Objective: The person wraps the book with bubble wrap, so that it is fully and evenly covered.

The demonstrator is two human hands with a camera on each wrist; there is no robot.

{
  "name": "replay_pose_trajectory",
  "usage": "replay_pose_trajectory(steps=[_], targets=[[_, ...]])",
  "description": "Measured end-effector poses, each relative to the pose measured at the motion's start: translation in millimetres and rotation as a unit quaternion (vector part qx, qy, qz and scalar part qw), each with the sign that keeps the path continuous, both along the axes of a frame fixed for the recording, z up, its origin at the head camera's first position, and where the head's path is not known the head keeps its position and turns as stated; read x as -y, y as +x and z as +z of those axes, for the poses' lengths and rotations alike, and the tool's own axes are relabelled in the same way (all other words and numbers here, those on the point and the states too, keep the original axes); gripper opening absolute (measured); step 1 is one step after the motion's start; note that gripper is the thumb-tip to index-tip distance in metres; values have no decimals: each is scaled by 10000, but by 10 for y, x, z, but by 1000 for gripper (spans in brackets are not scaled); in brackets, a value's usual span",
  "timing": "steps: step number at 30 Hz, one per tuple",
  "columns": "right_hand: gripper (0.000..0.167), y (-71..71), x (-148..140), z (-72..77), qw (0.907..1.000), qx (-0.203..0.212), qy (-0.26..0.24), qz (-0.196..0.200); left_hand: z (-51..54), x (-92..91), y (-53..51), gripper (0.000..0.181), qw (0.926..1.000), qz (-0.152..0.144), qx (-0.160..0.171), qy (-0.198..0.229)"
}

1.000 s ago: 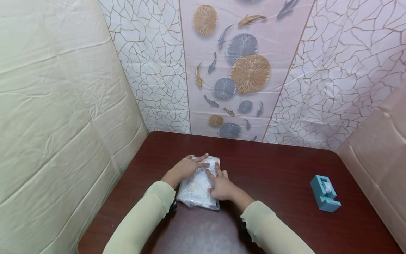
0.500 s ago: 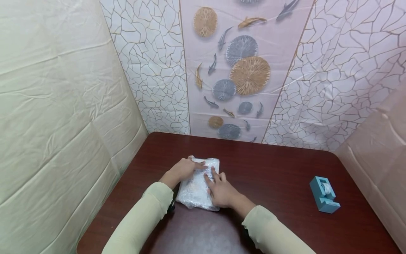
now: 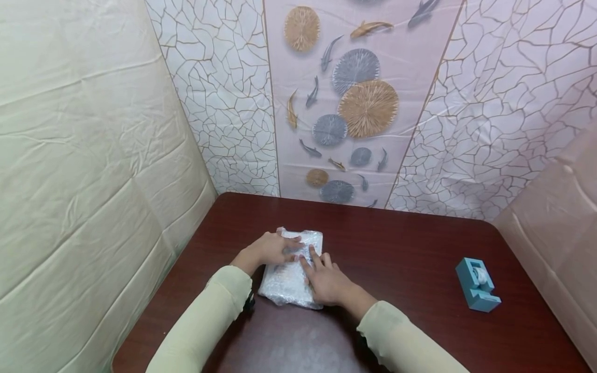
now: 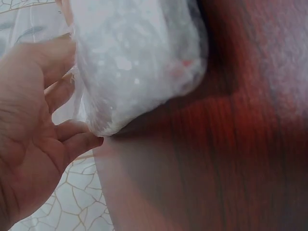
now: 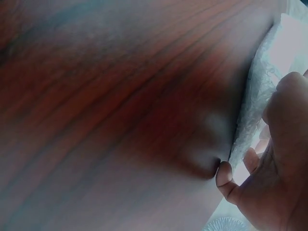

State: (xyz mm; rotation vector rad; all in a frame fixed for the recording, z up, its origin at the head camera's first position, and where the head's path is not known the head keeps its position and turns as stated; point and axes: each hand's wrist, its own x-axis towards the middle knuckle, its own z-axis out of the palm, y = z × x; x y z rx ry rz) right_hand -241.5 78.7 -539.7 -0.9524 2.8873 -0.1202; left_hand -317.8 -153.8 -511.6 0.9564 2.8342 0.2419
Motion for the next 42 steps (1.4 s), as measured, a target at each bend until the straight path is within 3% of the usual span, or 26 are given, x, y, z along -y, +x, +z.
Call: replay_pose_trajectory(steps=[3,14,22,29,30,36,37,42], targets=[[77,5,-2,1,10000,40,38,-19,5,5,7,51,10000,-76,5,0],[63,40,-19,-29,9997,-188,-152,53,-51,12,66,58,9998,-195,77,-27],[61,41,-25,-23,9968,-583,-108,542,-126,5,112,60,9992,-279,276,47],[61,16,-22,-47,9952,-702,-65,675,-136,31,129,57,9981,-562,66,258],[61,17,-22,-44,9954,-682,-57,673,-181,51,108,57,9975,-628,-16,330],[61,30,-21,-39,9962,-566,-55,661,-157,43,94,58,9982,-562,43,187],[62,30,-22,-39,9963,-550,-42,654,-101,23,113,58,9986,-497,157,106],[62,20,-34,-43,9964,-540,-144,630,-78,37,68,59,9983,-424,382,100]])
